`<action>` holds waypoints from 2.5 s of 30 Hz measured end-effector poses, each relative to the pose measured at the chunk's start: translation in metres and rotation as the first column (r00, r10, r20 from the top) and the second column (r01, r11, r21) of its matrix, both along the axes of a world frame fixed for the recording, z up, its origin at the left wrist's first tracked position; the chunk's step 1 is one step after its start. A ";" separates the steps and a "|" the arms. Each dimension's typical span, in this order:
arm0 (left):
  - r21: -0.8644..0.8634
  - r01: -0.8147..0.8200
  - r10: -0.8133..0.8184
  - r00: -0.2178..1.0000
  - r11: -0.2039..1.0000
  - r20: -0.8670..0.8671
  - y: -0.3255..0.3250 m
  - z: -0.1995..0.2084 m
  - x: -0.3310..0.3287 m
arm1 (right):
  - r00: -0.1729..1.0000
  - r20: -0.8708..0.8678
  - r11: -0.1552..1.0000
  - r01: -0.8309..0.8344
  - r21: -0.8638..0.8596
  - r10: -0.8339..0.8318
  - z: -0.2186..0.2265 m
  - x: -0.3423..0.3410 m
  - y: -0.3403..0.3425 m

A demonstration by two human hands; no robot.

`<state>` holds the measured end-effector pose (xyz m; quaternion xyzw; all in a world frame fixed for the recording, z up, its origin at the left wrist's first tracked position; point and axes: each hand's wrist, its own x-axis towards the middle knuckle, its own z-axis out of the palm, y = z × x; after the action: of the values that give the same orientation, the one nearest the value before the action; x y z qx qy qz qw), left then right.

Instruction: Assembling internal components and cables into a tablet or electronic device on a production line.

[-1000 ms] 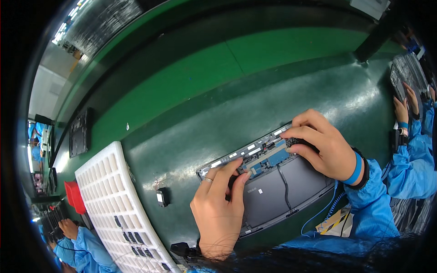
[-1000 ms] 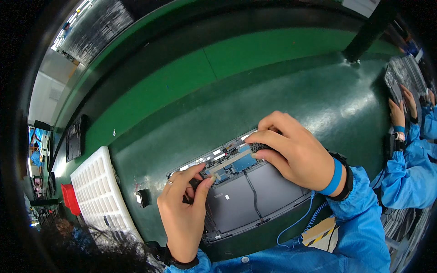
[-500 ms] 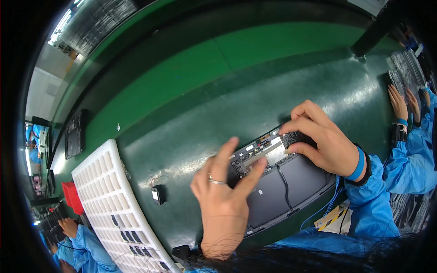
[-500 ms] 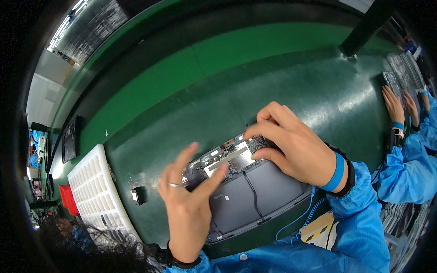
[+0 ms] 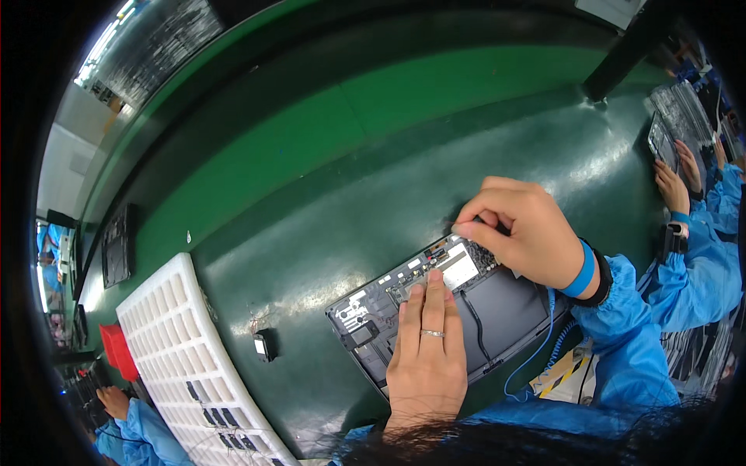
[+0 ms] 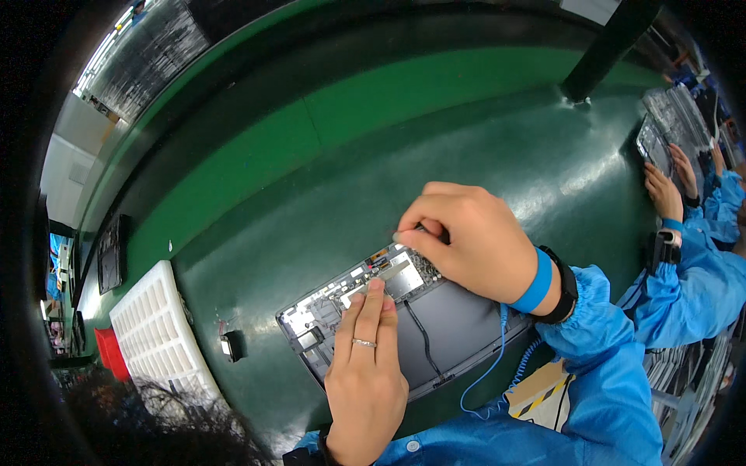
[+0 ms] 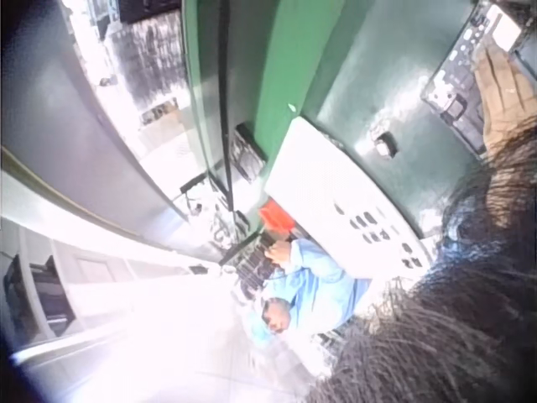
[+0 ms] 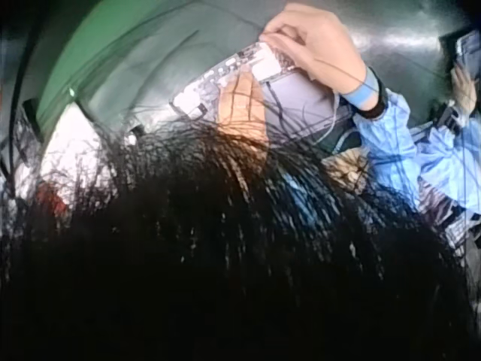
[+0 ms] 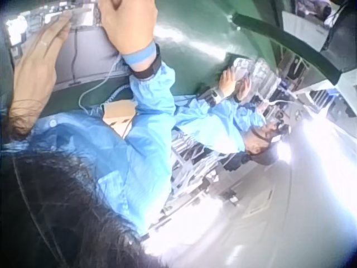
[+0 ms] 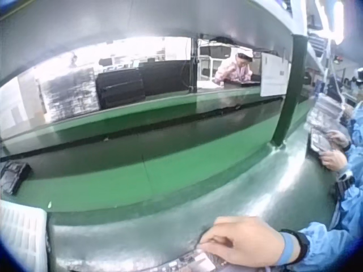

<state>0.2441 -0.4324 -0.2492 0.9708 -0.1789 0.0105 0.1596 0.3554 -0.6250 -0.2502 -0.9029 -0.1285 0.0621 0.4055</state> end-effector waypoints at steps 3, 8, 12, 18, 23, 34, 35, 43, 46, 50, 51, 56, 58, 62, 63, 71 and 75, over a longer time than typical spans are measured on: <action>0.001 -0.001 0.001 1.000 1.000 0.012 0.002 -0.005 -0.001 | 0.987 -0.161 0.999 -0.001 0.046 0.008 0.006 0.000 -0.006; -0.045 -0.002 0.006 0.994 0.999 0.105 0.008 -0.004 0.004 | 0.995 0.066 0.991 -0.072 -0.115 0.080 0.002 0.002 0.007; -0.090 0.015 -0.012 0.999 0.996 0.038 0.021 0.000 0.005 | 0.988 0.116 0.988 -0.087 -0.130 0.102 0.010 -0.005 0.011; -0.298 0.023 -0.044 0.997 0.954 -0.065 0.046 0.005 0.005 | 0.991 0.047 0.945 -0.103 -0.311 0.124 0.029 -0.081 0.032; -0.345 -0.031 -0.006 0.994 0.938 -0.106 0.048 0.009 0.004 | 0.924 -0.064 0.912 -0.383 -0.148 0.377 0.037 -0.092 0.033; -0.038 -0.047 0.047 0.999 0.998 -0.002 0.026 -0.026 -0.012 | 0.971 0.089 0.969 -0.208 -0.131 0.221 0.011 0.025 -0.004; -0.064 -0.029 0.030 0.999 0.998 0.017 0.027 -0.028 -0.012 | 0.897 -0.218 0.918 -0.396 -0.010 0.384 0.010 0.034 -0.007; -0.052 0.015 -0.021 0.993 0.999 -0.117 0.022 -0.009 -0.005 | 0.862 -0.036 0.861 -0.500 0.096 0.505 0.016 0.042 -0.004; -0.072 0.061 -0.074 0.977 0.996 -0.200 0.029 -0.008 -0.005 | 0.972 0.177 0.987 -0.158 0.021 0.152 0.015 0.017 -0.012; -0.012 0.126 -0.125 0.962 0.992 -0.242 0.019 -0.005 0.000 | 0.960 0.066 0.905 -0.234 -0.354 0.273 0.040 -0.032 -0.032; -0.029 0.143 -0.146 0.959 0.989 -0.244 0.014 -0.015 -0.001 | 0.970 0.031 0.901 -0.212 -0.378 0.241 0.038 -0.041 -0.035; 0.026 0.096 -0.088 0.971 0.995 -0.223 0.019 -0.004 -0.006 | 0.971 0.040 0.920 -0.210 -0.332 0.237 0.017 -0.048 -0.032; 0.036 0.096 -0.088 0.977 0.995 -0.195 0.016 -0.010 -0.007 | 0.962 0.049 0.910 -0.235 -0.342 0.267 0.020 -0.041 -0.034; 0.041 0.019 -0.019 1.000 0.999 -0.002 0.013 -0.034 -0.026 | 0.948 0.123 0.910 -0.236 -0.340 0.292 0.016 -0.027 -0.026; 0.038 0.022 -0.022 1.000 0.999 -0.003 0.012 -0.035 -0.026 | 0.949 0.120 0.910 -0.235 -0.343 0.290 0.013 -0.025 -0.027; 0.165 0.084 -0.082 0.996 0.983 -0.021 0.011 -0.034 -0.027 | 0.996 0.031 0.993 -0.083 -0.082 0.086 0.013 -0.012 -0.030; 0.134 0.036 -0.037 0.999 0.990 0.006 0.008 -0.034 -0.029 | 0.995 -0.032 0.973 -0.081 0.217 0.090 0.006 0.006 -0.025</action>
<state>0.2155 -0.4244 -0.2833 0.9758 -0.1978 -0.0003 0.0933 0.3614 -0.6503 -0.2438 -0.8458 -0.1647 0.0841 0.5004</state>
